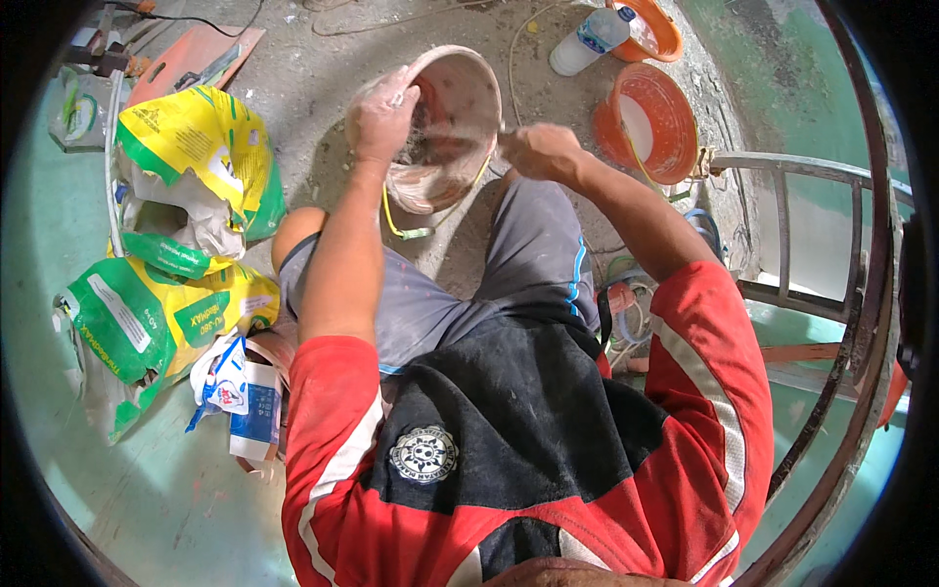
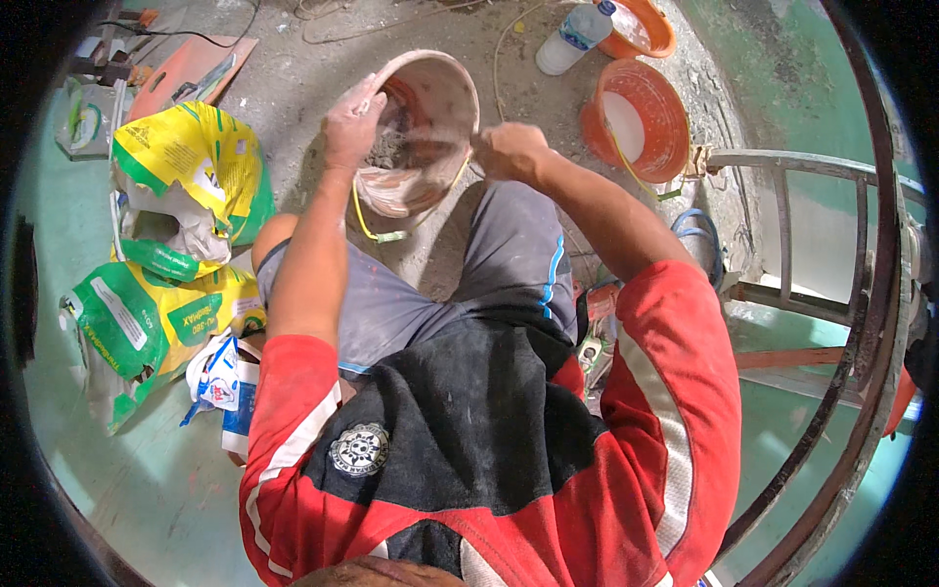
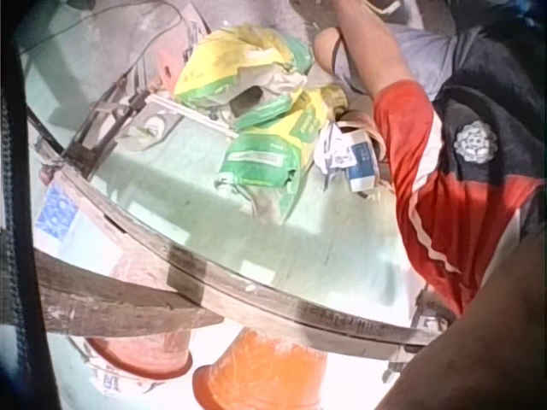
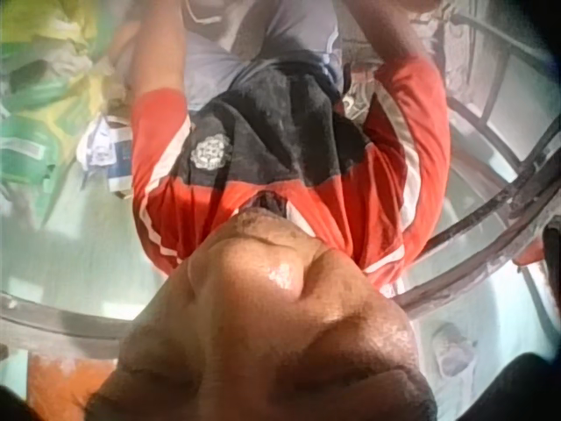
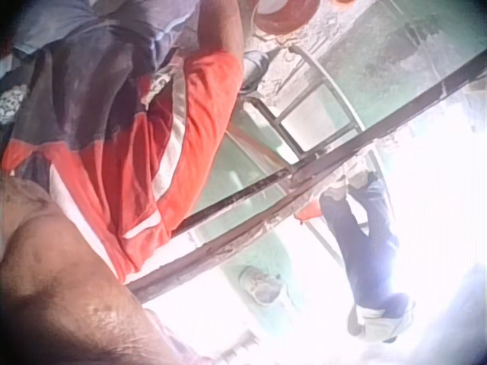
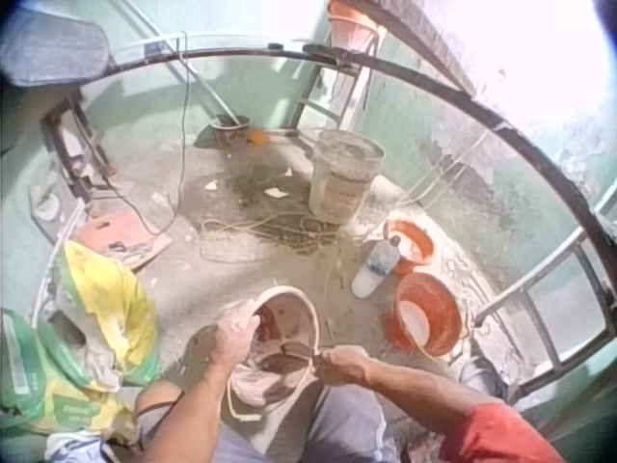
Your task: The person sits on the floor and uses a trowel to mix a gray paste in a bucket. They pour water from an orange basin into the bucket and continue mixing. Then they scoop powder from a green and yellow bag into the bucket and mix it with the trowel.
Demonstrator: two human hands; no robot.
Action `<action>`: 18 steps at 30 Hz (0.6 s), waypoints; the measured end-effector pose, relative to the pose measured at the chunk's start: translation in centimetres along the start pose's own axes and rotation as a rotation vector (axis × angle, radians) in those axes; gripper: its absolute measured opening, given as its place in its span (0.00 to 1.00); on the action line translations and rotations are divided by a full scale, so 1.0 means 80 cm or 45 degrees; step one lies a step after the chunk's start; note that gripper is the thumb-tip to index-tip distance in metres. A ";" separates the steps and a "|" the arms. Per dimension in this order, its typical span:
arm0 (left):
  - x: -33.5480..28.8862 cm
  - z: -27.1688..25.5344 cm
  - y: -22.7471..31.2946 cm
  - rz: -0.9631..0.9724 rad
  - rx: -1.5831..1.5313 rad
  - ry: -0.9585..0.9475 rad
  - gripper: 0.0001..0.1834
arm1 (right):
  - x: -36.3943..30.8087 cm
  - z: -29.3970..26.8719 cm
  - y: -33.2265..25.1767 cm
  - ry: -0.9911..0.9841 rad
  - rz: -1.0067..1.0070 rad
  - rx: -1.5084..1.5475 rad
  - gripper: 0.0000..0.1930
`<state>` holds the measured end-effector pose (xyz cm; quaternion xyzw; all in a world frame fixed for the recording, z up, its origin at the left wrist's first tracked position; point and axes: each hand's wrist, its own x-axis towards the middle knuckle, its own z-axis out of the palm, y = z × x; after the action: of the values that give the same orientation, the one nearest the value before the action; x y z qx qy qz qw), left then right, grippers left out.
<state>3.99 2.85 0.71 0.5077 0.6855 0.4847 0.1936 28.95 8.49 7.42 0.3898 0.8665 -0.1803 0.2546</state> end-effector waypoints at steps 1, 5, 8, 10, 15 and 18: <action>0.001 -0.007 0.003 -0.050 -0.001 -0.005 0.20 | -0.004 -0.006 0.000 0.094 0.080 -0.029 0.18; 0.008 0.001 0.009 -0.118 0.027 0.004 0.19 | -0.012 0.040 0.014 -0.055 -0.035 -0.015 0.19; 0.002 0.008 0.014 0.102 0.045 0.049 0.18 | -0.018 0.002 -0.004 -0.290 0.019 0.066 0.16; 0.000 0.009 0.009 0.153 0.005 0.063 0.18 | -0.023 -0.004 0.014 -0.014 -0.041 -0.083 0.16; 0.006 0.009 0.013 0.069 -0.021 0.057 0.19 | -0.018 0.001 0.027 0.357 0.031 -0.195 0.21; 0.010 0.010 0.009 -0.115 -0.093 0.088 0.20 | 0.004 0.020 0.006 0.287 0.151 -0.017 0.21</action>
<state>4.62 3.96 1.12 0.4518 0.6959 0.5173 0.2099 29.60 8.14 5.92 0.4563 0.8663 -0.1143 0.1683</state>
